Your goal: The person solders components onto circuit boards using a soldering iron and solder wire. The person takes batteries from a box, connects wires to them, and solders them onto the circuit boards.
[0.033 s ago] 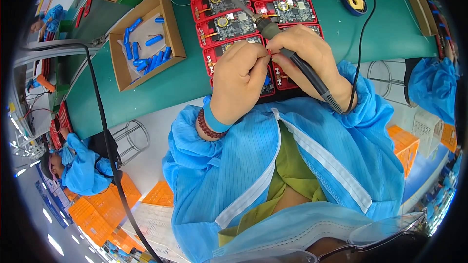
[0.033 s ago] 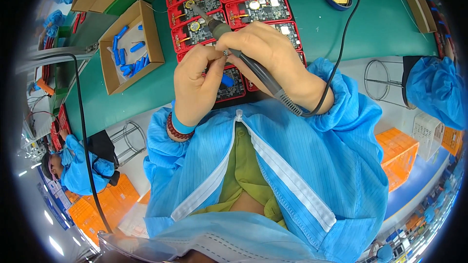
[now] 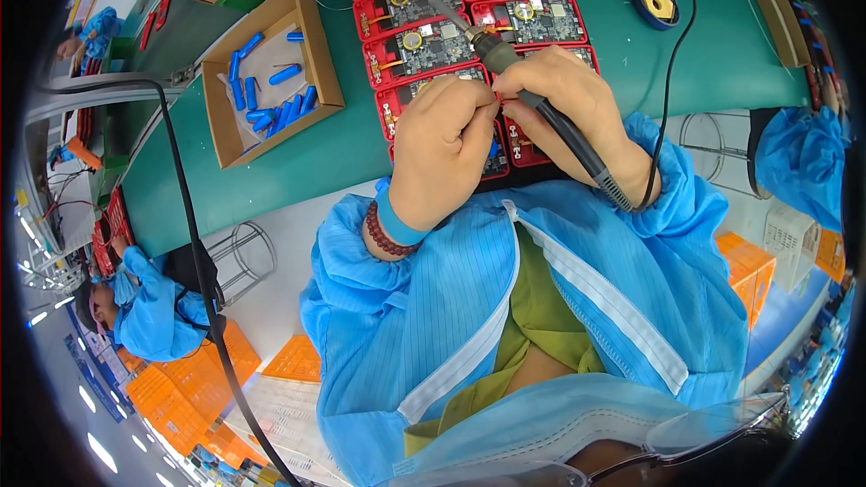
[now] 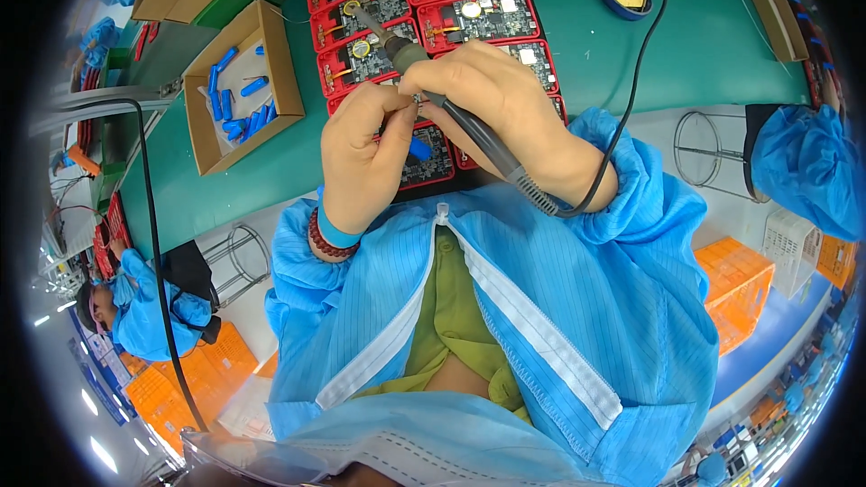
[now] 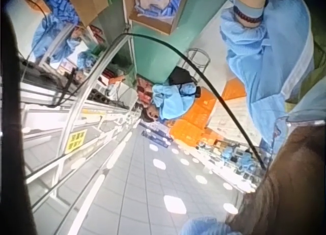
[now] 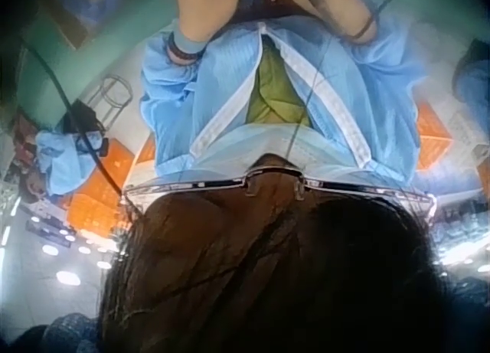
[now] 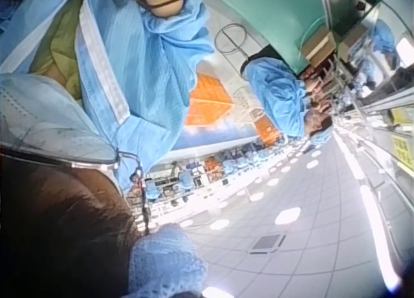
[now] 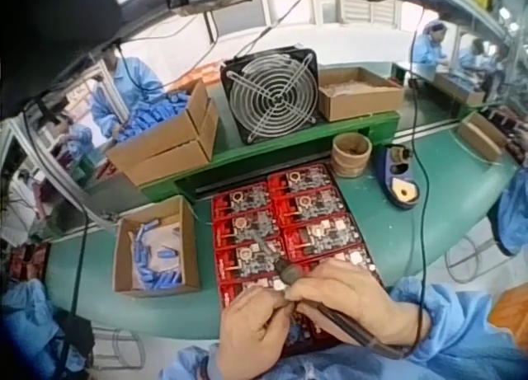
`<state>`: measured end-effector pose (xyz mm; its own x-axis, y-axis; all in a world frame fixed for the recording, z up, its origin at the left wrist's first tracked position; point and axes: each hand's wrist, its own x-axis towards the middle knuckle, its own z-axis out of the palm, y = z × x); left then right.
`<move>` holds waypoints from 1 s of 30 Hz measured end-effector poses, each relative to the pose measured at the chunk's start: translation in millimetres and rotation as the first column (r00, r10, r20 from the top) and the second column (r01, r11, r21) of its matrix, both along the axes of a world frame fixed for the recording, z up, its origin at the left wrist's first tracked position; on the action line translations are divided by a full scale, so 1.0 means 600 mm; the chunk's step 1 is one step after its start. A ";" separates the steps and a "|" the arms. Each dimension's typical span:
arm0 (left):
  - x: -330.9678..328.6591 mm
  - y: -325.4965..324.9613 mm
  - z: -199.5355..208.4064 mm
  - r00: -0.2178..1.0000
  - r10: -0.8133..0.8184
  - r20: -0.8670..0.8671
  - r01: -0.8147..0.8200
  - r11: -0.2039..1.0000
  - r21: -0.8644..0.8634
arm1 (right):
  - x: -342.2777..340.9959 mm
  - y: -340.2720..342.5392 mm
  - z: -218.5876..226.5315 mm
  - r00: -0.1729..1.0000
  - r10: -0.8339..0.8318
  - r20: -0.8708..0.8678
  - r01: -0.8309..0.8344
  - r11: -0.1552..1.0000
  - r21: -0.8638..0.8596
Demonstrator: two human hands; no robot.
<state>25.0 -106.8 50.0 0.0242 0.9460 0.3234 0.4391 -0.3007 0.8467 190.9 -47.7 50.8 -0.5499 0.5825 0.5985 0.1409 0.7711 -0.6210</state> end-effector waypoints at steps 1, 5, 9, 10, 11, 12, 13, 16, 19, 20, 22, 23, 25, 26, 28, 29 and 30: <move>0.000 0.001 0.001 0.999 0.007 -0.042 -0.006 1.000 0.029 | 0.000 0.001 0.000 1.000 0.000 0.000 0.000 1.000 0.000; 0.002 0.005 0.005 0.992 0.005 -0.124 0.008 0.995 0.100 | 0.002 0.005 -0.002 1.000 0.018 0.000 -0.018 1.000 0.006; -0.004 0.006 0.007 0.986 0.004 -0.165 0.015 0.993 0.116 | 0.018 0.009 -0.003 0.997 0.031 0.071 -0.032 0.999 0.013; -0.008 0.005 0.008 0.981 0.033 -0.193 -0.006 0.990 0.139 | 0.031 0.017 -0.001 0.995 -0.042 0.088 0.036 0.997 0.063; -0.027 0.003 0.008 0.974 0.179 -0.141 -0.150 0.970 0.193 | 0.048 0.025 0.002 0.987 -0.119 0.104 0.107 0.987 0.116; -0.051 0.003 0.012 0.961 0.264 -0.079 -0.252 0.958 0.137 | 0.066 0.029 -0.002 0.966 -0.245 0.077 0.248 0.968 -0.030; -0.067 0.002 0.019 0.954 0.297 -0.024 -0.295 0.953 0.067 | 0.087 0.029 -0.014 0.944 -0.328 -0.017 0.319 0.928 -0.190; -0.087 -0.005 0.006 0.956 0.291 0.027 -0.292 0.953 0.084 | 0.116 0.042 0.007 0.906 -0.419 -0.057 0.401 0.895 -0.194; -0.086 -0.005 -0.008 0.953 0.273 0.131 -0.271 0.962 -0.028 | 0.121 0.108 0.046 0.849 -0.493 -0.191 0.493 0.869 -0.050; -0.085 -0.009 -0.010 0.930 0.285 0.231 -0.267 0.958 -0.106 | 0.126 0.137 0.059 0.855 -0.447 -0.261 0.441 0.893 -0.087; -0.084 -0.013 -0.014 0.897 0.302 0.323 -0.257 0.950 -0.177 | 0.140 0.212 0.081 0.831 -0.463 -0.309 0.487 0.873 0.003; -0.086 -0.017 -0.015 0.893 0.298 0.338 -0.258 0.953 -0.161 | 0.139 0.252 0.096 0.850 -0.387 -0.357 0.444 0.891 0.092; -0.091 -0.023 -0.018 0.915 0.298 0.273 -0.249 0.947 -0.200 | 0.119 0.313 0.141 0.843 -0.401 -0.358 0.462 0.881 0.101; -0.089 -0.022 -0.014 0.921 0.285 0.267 -0.249 0.955 -0.161 | 0.136 0.372 0.135 0.847 -0.375 -0.377 0.475 0.851 0.222; -0.092 -0.026 -0.009 0.920 0.290 0.264 -0.256 0.954 -0.156 | 0.145 0.408 0.161 0.839 -0.502 -0.209 0.530 0.842 0.105; -0.094 -0.029 -0.008 0.917 0.306 0.255 -0.270 0.948 -0.166 | 0.136 0.411 0.179 0.786 -0.614 -0.077 0.618 0.783 0.067; -0.095 -0.032 -0.005 0.915 0.312 0.257 -0.276 0.947 -0.165 | 0.140 0.426 0.176 0.790 -0.608 -0.077 0.612 0.788 0.069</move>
<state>-32.1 -126.2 46.7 -0.3347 0.9290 0.1580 0.2353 -0.0800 0.9686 275.1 207.6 156.5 -0.0668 0.7325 0.6775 0.5721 0.5844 -0.5755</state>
